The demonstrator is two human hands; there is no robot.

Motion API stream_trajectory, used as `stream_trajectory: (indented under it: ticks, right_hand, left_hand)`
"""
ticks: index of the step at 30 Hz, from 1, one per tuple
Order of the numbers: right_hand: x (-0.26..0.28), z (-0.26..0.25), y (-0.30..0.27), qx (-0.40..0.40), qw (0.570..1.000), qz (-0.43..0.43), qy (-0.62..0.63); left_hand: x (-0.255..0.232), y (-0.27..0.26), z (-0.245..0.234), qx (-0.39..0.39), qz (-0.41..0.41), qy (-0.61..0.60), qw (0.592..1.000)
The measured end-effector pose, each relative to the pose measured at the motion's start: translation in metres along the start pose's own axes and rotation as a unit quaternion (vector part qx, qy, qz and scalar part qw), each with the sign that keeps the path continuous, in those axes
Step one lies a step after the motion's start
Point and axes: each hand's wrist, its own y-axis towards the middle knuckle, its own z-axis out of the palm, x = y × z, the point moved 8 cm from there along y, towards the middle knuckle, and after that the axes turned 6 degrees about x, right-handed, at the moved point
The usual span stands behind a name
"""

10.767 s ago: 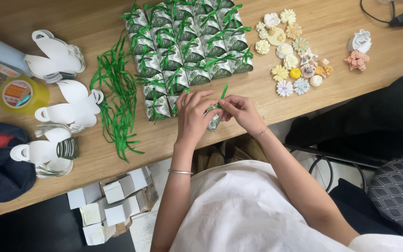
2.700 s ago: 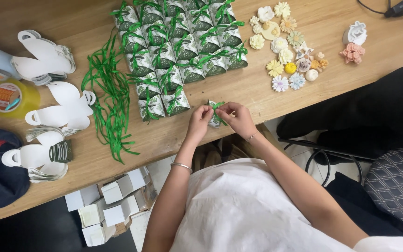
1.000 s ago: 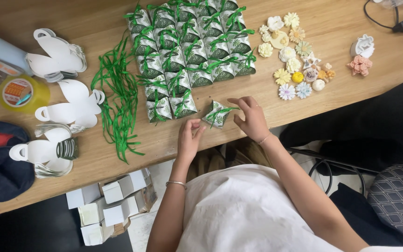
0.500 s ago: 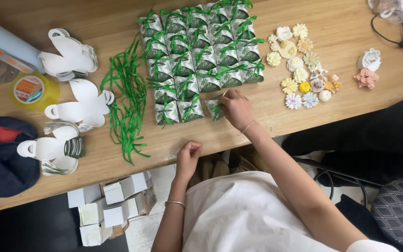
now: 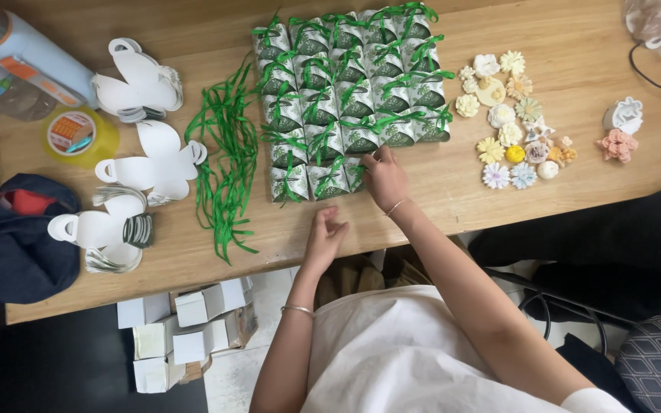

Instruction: Packaging decorative items and small gift boxes with ribbons.

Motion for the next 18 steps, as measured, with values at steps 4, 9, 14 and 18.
stream_trajectory:
  ticks: [4, 9, 14, 18]
  right_hand:
    - [0.003, -0.002, 0.001, -0.001, 1.000, 0.000, 0.008]
    - [-0.002, 0.002, 0.002, 0.009, 1.000, 0.004, 0.019]
    - [-0.002, -0.004, -0.005, 0.024, 0.999, -0.030, 0.034]
    - [0.026, -0.041, -0.029, 0.008, 0.998, -0.044, 0.043]
  left_hand:
    - [0.003, 0.031, -0.003, -0.023, -0.016, 0.013, 1.000]
    - [-0.012, 0.029, 0.007, -0.041, 0.007, 0.030, 0.999]
    - [-0.019, 0.000, 0.004, -0.033, -0.005, 0.063, 0.997]
    - [-0.019, -0.019, -0.006, 0.002, 0.021, 0.022, 1.000]
